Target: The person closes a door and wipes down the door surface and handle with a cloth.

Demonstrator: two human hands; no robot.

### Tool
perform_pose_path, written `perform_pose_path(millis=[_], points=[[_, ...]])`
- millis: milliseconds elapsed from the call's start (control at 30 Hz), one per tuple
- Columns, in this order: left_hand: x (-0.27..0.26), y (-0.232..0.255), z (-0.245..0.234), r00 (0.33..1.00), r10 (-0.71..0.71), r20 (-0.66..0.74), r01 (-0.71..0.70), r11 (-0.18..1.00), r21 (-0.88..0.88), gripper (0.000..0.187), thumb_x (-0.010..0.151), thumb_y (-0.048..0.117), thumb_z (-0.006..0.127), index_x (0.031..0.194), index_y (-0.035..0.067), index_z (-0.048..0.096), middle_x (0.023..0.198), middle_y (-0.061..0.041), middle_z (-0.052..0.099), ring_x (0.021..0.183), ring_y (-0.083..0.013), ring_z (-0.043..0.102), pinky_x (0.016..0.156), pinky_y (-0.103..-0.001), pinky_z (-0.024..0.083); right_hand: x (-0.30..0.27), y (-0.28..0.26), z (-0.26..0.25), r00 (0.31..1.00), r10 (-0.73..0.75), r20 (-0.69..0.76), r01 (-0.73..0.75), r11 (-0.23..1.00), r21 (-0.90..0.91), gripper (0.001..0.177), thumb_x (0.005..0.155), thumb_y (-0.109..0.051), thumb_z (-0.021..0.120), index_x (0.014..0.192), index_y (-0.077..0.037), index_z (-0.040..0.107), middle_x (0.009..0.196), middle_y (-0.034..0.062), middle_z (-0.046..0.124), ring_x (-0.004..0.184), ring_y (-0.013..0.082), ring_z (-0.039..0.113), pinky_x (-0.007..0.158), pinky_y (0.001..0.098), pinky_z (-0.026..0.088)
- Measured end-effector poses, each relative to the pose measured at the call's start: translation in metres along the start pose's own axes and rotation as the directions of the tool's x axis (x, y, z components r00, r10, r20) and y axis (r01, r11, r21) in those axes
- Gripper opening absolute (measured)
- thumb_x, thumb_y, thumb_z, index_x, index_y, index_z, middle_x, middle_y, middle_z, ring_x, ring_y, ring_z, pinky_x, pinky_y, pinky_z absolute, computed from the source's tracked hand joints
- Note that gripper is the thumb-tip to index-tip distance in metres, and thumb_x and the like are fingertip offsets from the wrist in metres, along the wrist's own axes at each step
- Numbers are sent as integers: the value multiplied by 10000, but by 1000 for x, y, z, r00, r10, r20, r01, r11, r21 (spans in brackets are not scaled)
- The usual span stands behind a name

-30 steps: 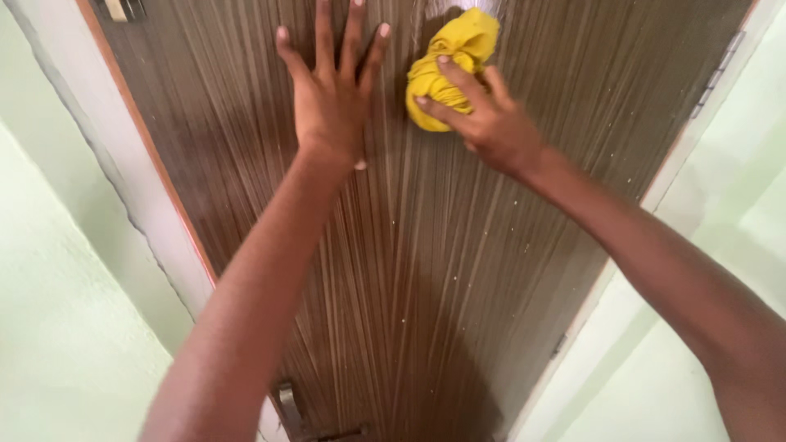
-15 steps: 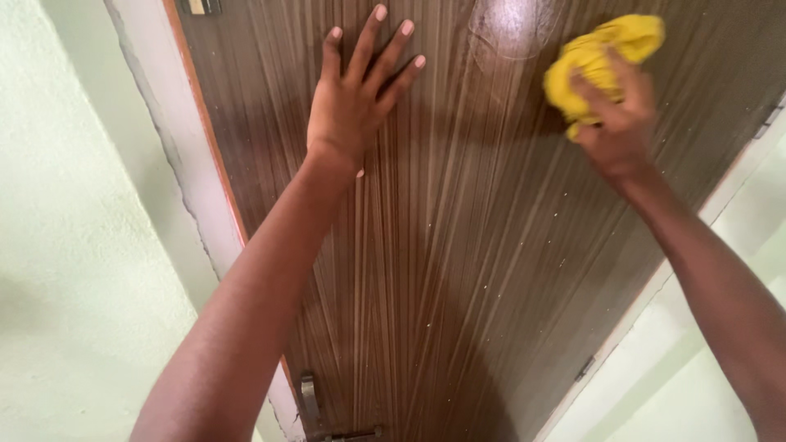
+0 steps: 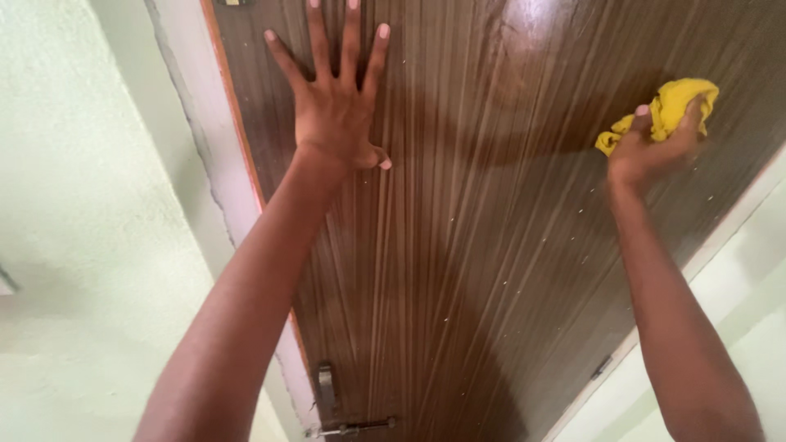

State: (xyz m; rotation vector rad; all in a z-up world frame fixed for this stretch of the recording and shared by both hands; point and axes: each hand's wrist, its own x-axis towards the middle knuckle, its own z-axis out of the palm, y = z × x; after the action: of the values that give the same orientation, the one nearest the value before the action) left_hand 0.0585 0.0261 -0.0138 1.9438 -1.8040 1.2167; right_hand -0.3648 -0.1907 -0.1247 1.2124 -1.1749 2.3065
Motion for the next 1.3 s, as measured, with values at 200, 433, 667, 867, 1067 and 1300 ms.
perform_pose_path(millis=[200, 433, 667, 867, 1067, 1300], points=[[3, 3, -9, 998, -8, 65, 4, 998, 56, 1574, 512, 875, 746, 1690, 250, -91, 1710, -192, -173, 1524, -538, -108, 1087, -877, 109, -45, -64, 27, 987, -155, -42, 152, 987, -57, 732, 933, -34, 861, 1568, -147, 513, 1380, 190, 418, 1244, 347, 586, 996, 404, 583], [5, 6, -21, 982, -17, 188, 6, 998, 59, 1544, 552, 881, 728, 1663, 249, -136, 1671, -205, -245, 1493, -548, -169, 1070, -883, 108, -91, -169, 46, 950, -265, 164, 271, 962, -17, 660, 1048, -84, 814, 1597, -163, 456, 1510, 216, 336, 1355, 345, 565, 1061, 426, 608], [4, 6, -19, 978, -26, 206, 17, 999, 44, 1533, 577, 849, 750, 1650, 272, -181, 1695, -160, -238, 1524, -510, -158, 1092, -870, 94, -147, -264, 58, 849, -448, 280, 448, 891, 68, 735, 874, -13, 804, 1544, -199, 565, 1468, 116, 396, 1338, 364, 527, 1044, 424, 582], [1, 9, -20, 978, -41, 203, 36, 999, 29, 1491, 638, 781, 782, 1638, 271, -200, 1725, -105, -169, 1562, -449, -81, 1093, -858, 70, -144, -245, 16, 466, -743, 480, 720, 634, 282, 731, 809, 54, 775, 1480, -211, 648, 1554, 154, 426, 1386, 364, 514, 1095, 500, 499], [2, 7, -26, 963, -15, 269, 34, 997, -67, 1489, 638, 740, 819, 1623, 289, -203, 1732, -49, -145, 1589, -385, -77, 1118, -848, 46, -88, -176, -12, 214, -777, 591, 854, 443, 273, 604, 873, 24, 800, 1408, -241, 712, 1587, 164, 509, 1350, 310, 559, 1012, 459, 512], [3, 8, -22, 961, 4, 275, 12, 998, -57, 1512, 596, 785, 807, 1595, 294, -218, 1724, -46, -141, 1569, -360, -87, 1144, -803, 77, -77, -150, -6, 633, -614, 472, 644, 755, 118, 539, 967, -46, 866, 1450, -77, 629, 1449, 143, 448, 1404, 331, 535, 1131, 460, 550]])
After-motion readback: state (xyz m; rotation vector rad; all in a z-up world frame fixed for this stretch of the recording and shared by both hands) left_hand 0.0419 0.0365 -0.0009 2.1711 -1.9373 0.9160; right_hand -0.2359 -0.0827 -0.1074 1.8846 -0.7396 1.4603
